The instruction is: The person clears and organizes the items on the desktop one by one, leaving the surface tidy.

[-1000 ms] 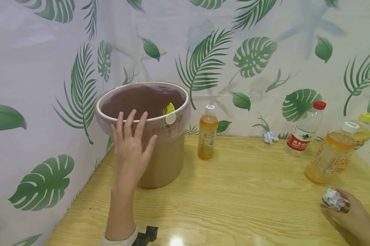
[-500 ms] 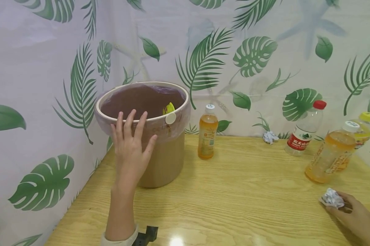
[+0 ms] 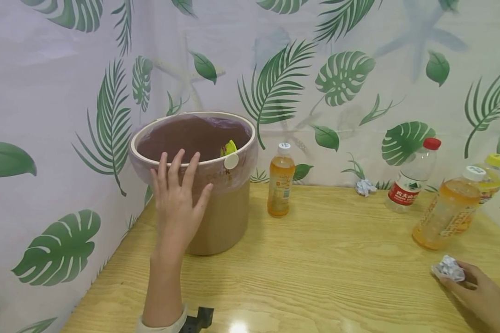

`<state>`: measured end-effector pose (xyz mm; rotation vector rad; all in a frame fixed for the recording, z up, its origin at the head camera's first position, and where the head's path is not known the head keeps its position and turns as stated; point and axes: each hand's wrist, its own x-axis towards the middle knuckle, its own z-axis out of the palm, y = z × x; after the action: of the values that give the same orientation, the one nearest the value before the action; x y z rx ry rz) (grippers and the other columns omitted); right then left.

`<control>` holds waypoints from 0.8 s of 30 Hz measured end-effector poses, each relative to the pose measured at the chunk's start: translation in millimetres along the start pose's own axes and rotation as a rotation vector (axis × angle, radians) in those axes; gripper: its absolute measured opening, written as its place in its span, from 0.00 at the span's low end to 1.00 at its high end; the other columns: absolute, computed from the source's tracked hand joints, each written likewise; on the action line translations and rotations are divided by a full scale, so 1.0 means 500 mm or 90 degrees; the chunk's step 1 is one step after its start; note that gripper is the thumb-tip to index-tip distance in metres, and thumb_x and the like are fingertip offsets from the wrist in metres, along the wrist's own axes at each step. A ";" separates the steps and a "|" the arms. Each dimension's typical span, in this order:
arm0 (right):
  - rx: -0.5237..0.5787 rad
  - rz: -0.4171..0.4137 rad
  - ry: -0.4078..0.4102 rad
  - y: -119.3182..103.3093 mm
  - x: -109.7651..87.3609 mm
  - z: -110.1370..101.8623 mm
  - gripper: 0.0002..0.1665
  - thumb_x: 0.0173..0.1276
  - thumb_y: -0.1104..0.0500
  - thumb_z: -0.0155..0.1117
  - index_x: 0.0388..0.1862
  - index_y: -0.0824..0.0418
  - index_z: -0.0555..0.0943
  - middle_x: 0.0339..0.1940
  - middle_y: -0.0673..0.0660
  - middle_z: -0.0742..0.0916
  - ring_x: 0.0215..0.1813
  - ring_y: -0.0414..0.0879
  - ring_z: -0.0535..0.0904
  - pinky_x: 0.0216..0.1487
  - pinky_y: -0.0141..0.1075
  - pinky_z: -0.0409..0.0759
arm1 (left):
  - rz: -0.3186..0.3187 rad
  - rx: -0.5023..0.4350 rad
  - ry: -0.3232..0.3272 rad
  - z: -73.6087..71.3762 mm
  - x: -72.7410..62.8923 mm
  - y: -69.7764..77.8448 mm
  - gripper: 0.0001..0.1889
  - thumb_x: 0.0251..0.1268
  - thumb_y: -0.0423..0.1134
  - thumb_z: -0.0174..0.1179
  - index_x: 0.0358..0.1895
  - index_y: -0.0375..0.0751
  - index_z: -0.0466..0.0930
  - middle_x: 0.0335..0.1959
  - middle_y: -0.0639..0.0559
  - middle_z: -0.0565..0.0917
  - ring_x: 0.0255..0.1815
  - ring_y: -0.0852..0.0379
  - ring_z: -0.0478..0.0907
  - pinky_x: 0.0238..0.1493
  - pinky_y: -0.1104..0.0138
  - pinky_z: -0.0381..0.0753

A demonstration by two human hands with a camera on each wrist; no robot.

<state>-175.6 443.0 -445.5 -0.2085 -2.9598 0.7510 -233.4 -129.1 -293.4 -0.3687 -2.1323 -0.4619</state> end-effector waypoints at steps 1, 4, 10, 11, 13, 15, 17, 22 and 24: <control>0.000 0.003 -0.004 -0.001 -0.001 0.000 0.44 0.68 0.44 0.53 0.57 0.83 0.56 0.51 0.86 0.64 0.46 0.77 0.71 0.37 0.66 0.70 | -0.001 0.001 -0.001 0.000 0.000 0.000 0.31 0.63 0.47 0.57 0.68 0.47 0.60 0.68 0.44 0.55 0.72 0.47 0.37 0.67 0.50 0.32; -0.002 0.005 -0.001 -0.004 -0.002 -0.001 0.43 0.68 0.44 0.53 0.57 0.83 0.56 0.50 0.86 0.65 0.45 0.77 0.71 0.36 0.67 0.70 | -0.001 0.002 -0.003 0.000 -0.001 -0.001 0.31 0.63 0.47 0.57 0.68 0.47 0.60 0.68 0.44 0.55 0.72 0.47 0.36 0.67 0.50 0.32; 0.015 0.023 -0.016 -0.017 -0.002 -0.005 0.45 0.68 0.42 0.51 0.59 0.83 0.53 0.53 0.86 0.62 0.49 0.78 0.67 0.40 0.67 0.68 | 0.001 0.001 -0.001 0.000 0.000 -0.001 0.31 0.62 0.47 0.57 0.68 0.47 0.60 0.68 0.44 0.55 0.72 0.47 0.37 0.67 0.50 0.32; 0.018 0.028 -0.019 -0.020 -0.001 -0.005 0.46 0.68 0.42 0.51 0.60 0.82 0.53 0.54 0.85 0.62 0.50 0.78 0.66 0.40 0.67 0.68 | 0.002 0.001 0.000 -0.001 0.000 -0.001 0.31 0.62 0.47 0.57 0.68 0.47 0.60 0.68 0.44 0.55 0.72 0.47 0.37 0.67 0.50 0.32; 0.019 0.039 -0.018 -0.025 0.001 -0.005 0.47 0.68 0.40 0.50 0.61 0.81 0.53 0.55 0.85 0.62 0.51 0.77 0.66 0.41 0.66 0.68 | 0.001 0.000 -0.001 -0.001 0.000 -0.001 0.31 0.62 0.46 0.58 0.68 0.47 0.60 0.68 0.45 0.55 0.72 0.46 0.37 0.67 0.50 0.32; 0.020 0.043 -0.020 -0.027 0.003 -0.003 0.48 0.67 0.39 0.50 0.62 0.81 0.52 0.55 0.84 0.63 0.51 0.77 0.66 0.41 0.66 0.68 | 0.000 -0.001 -0.001 -0.002 0.001 -0.001 0.31 0.62 0.46 0.58 0.68 0.47 0.60 0.68 0.44 0.55 0.72 0.46 0.37 0.67 0.50 0.32; 0.023 0.041 -0.016 -0.028 0.004 0.000 0.48 0.67 0.39 0.50 0.62 0.80 0.53 0.55 0.84 0.64 0.51 0.77 0.66 0.41 0.64 0.69 | 0.001 -0.003 0.000 -0.001 0.000 -0.001 0.31 0.62 0.46 0.58 0.68 0.47 0.60 0.68 0.44 0.55 0.71 0.46 0.37 0.67 0.50 0.32; 0.036 0.030 -0.016 -0.037 0.009 0.003 0.49 0.66 0.37 0.50 0.63 0.79 0.52 0.54 0.84 0.65 0.50 0.77 0.66 0.40 0.60 0.73 | 0.004 -0.009 0.004 -0.001 0.000 -0.002 0.31 0.62 0.46 0.58 0.68 0.47 0.60 0.68 0.44 0.55 0.71 0.46 0.37 0.67 0.50 0.32; 0.042 0.024 -0.017 -0.045 0.010 0.003 0.50 0.66 0.38 0.50 0.63 0.79 0.52 0.54 0.84 0.64 0.50 0.77 0.65 0.41 0.60 0.72 | 0.005 -0.009 0.004 -0.002 0.001 -0.002 0.31 0.62 0.46 0.58 0.68 0.47 0.60 0.68 0.44 0.55 0.71 0.46 0.37 0.67 0.50 0.32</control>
<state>-183.2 423.4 -435.6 -0.2523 -2.9589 0.8617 -233.5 -130.4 -292.7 -0.3832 -2.1218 -0.4731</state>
